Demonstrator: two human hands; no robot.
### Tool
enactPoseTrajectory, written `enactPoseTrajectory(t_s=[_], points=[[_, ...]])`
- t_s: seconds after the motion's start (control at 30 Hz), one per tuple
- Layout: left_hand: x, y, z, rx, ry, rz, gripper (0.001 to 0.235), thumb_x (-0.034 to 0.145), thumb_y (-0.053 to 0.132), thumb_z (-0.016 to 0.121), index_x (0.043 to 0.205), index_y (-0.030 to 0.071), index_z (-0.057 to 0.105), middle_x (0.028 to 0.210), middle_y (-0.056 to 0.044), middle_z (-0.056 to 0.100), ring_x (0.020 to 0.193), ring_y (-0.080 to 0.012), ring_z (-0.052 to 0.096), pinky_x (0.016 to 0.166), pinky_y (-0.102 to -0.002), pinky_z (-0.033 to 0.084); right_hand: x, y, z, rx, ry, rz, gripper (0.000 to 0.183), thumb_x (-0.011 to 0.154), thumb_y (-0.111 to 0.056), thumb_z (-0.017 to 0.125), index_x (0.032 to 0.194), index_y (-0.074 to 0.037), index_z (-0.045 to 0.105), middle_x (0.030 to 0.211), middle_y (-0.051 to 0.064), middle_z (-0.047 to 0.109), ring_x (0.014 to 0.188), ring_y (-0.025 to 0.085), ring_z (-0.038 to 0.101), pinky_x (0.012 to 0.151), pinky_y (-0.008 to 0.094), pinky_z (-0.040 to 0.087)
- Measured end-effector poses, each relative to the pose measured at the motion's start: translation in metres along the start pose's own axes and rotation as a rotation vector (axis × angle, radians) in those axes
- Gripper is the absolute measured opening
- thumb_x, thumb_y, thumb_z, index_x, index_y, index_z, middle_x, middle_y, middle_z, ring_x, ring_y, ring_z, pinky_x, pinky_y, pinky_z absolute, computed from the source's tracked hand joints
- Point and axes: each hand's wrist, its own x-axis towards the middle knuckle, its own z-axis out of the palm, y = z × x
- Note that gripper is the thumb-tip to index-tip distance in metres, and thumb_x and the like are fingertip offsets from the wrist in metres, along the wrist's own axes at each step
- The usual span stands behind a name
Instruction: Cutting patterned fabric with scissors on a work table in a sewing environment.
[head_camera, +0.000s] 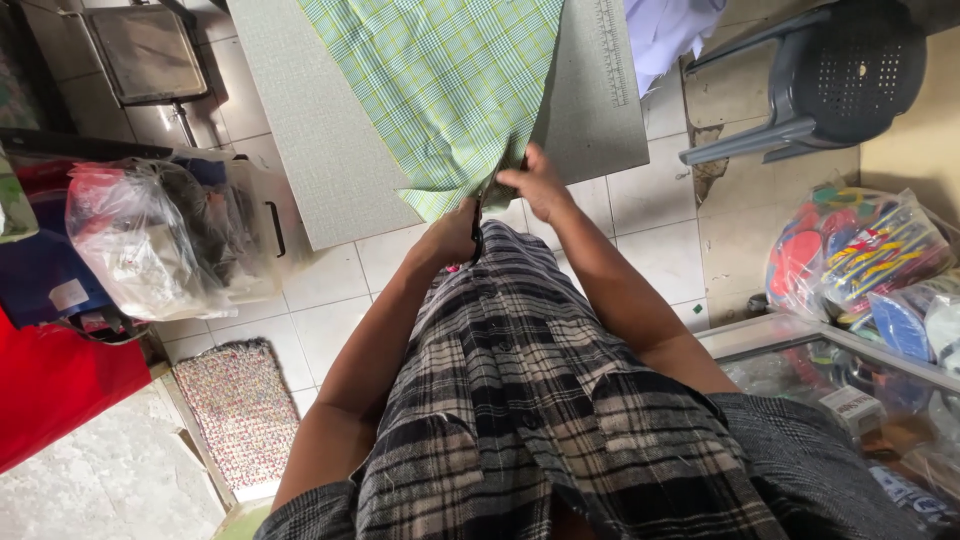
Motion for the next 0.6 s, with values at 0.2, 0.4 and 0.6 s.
enactPoseTrajectory(t_s=[0.2, 0.4, 0.6], points=[[-0.010, 0.002, -0.006, -0.013, 0.011, 0.010, 0.044, 0.088, 0.019, 0.063, 0.124, 0.008, 0.040, 0.106, -0.029, 0.067, 0.106, -0.0531, 0.066, 0.092, -0.063, 0.052, 0.069, 0.016, -0.039, -0.004, 0.067, -0.013, 0.040, 0.076, -0.001, 0.076, 0.111, -0.017, 0.064, 0.103, -0.002, 0.066, 0.091, 0.013, 0.064, 0.068, 0.030, 0.056], [0.001, 0.009, -0.014, -0.011, 0.014, 0.026, 0.045, 0.089, 0.020, 0.063, 0.125, 0.003, 0.042, 0.106, -0.030, 0.067, 0.103, -0.0539, 0.067, 0.088, -0.064, 0.052, 0.020, -0.049, 0.014, 0.087, 0.046, 0.001, 0.042, 0.072, 0.006, 0.073, 0.107, -0.016, 0.064, 0.097, 0.000, 0.067, 0.086, 0.015, 0.065, 0.069, 0.032, 0.058], [0.002, 0.023, -0.029, -0.065, 0.029, 0.064, 0.045, 0.089, 0.005, 0.064, 0.129, -0.008, 0.046, 0.098, -0.030, 0.067, 0.095, -0.0513, 0.070, 0.086, -0.060, 0.054, 0.007, -0.066, 0.020, 0.064, 0.072, -0.056, 0.043, 0.072, 0.006, 0.072, 0.108, -0.016, 0.063, 0.097, 0.000, 0.067, 0.084, 0.013, 0.063, 0.065, 0.028, 0.056]])
